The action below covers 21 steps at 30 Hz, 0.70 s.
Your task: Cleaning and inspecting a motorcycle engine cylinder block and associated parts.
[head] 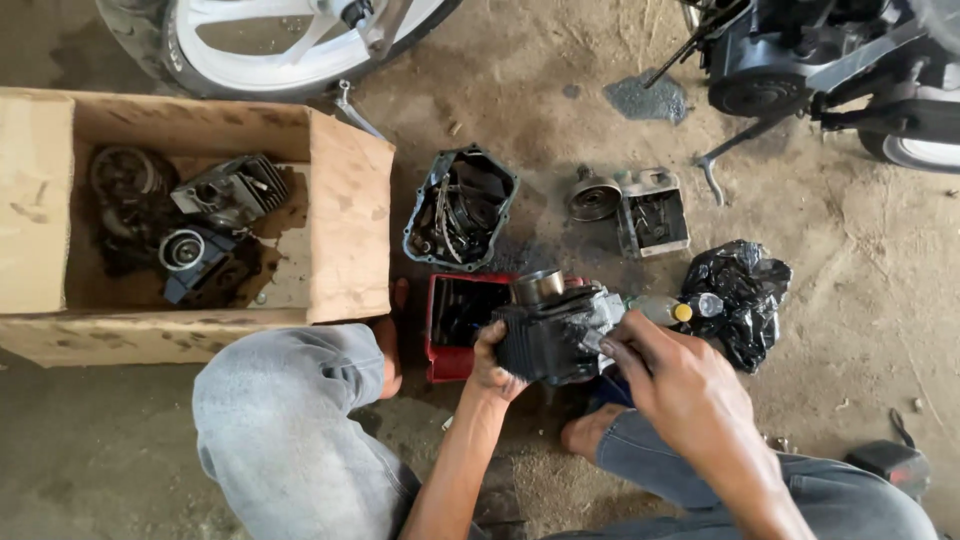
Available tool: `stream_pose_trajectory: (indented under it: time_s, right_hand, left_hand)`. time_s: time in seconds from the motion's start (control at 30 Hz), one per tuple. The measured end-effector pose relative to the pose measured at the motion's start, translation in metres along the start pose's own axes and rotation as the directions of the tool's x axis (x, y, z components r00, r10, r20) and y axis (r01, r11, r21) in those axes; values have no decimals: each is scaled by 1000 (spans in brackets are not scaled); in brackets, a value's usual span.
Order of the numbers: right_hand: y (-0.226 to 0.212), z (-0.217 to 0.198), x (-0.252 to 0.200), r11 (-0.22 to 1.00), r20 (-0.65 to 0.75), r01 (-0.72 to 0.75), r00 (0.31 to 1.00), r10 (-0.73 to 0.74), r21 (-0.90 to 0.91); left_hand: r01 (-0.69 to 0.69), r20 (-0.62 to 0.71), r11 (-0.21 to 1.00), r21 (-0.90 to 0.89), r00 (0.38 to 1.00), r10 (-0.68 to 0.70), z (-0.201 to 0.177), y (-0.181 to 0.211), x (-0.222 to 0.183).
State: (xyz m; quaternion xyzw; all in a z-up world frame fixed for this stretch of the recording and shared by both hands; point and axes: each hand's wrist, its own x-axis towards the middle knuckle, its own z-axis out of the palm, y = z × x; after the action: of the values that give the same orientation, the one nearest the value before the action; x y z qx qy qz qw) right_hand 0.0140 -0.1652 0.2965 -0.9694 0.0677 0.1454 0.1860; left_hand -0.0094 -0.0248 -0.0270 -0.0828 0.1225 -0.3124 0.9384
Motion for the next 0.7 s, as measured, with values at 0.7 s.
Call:
stream_pose_trajectory:
  time_s: [0.7]
  right_hand:
    - [35, 0, -14, 995, -62, 87, 994, -90, -39]
  left_hand:
    - [-34, 30, 996, 83, 999, 32, 66, 2, -8]
